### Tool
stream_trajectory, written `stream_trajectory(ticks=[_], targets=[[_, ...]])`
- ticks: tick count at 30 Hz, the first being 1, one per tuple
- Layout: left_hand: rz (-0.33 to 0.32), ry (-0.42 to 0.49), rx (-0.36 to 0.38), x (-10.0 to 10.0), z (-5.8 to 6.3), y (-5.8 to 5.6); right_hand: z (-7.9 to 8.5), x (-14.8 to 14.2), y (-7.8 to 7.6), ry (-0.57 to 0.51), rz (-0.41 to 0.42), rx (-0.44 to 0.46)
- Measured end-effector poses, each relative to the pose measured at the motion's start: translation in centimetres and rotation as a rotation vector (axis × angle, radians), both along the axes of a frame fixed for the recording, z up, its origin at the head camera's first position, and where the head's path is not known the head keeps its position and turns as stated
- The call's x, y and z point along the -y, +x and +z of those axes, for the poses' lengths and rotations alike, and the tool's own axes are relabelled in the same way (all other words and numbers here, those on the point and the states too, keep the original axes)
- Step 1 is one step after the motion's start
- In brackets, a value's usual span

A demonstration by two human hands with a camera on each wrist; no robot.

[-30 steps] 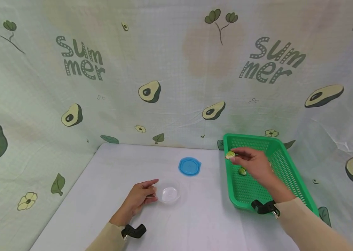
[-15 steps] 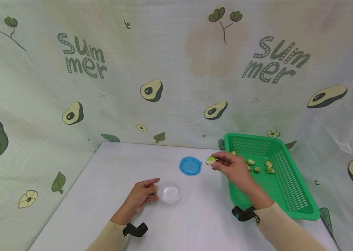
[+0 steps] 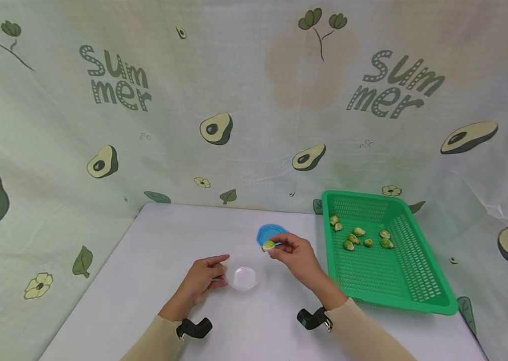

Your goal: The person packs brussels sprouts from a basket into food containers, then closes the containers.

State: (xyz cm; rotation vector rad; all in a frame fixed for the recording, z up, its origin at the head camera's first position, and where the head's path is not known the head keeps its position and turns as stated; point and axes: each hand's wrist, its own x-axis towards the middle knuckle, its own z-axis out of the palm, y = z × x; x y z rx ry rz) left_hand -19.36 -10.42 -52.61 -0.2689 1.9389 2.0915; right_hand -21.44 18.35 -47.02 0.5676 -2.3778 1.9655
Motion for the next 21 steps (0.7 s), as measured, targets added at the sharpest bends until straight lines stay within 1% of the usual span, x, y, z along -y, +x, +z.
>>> stream_trajectory(ticks=[6, 9, 15, 21], targets=[[0.003, -0.016, -0.003, 0.0, 0.1, 0.0, -1.9, 2.8, -0.1, -0.019, 0.014, 0.09], [0.003, -0.02, 0.007, 0.0, 0.1, 0.0, -2.6, 4.0, -0.1, 0.003, 0.006, 0.118], [-0.004, -0.034, 0.009, 0.0, 0.2, 0.0, -3.7, 5.8, -0.5, 0.061, -0.036, 0.1], [-0.019, -0.024, -0.008, 0.0, 0.2, 0.0, -4.4, 6.7, -0.6, 0.086, -0.041, 0.09]])
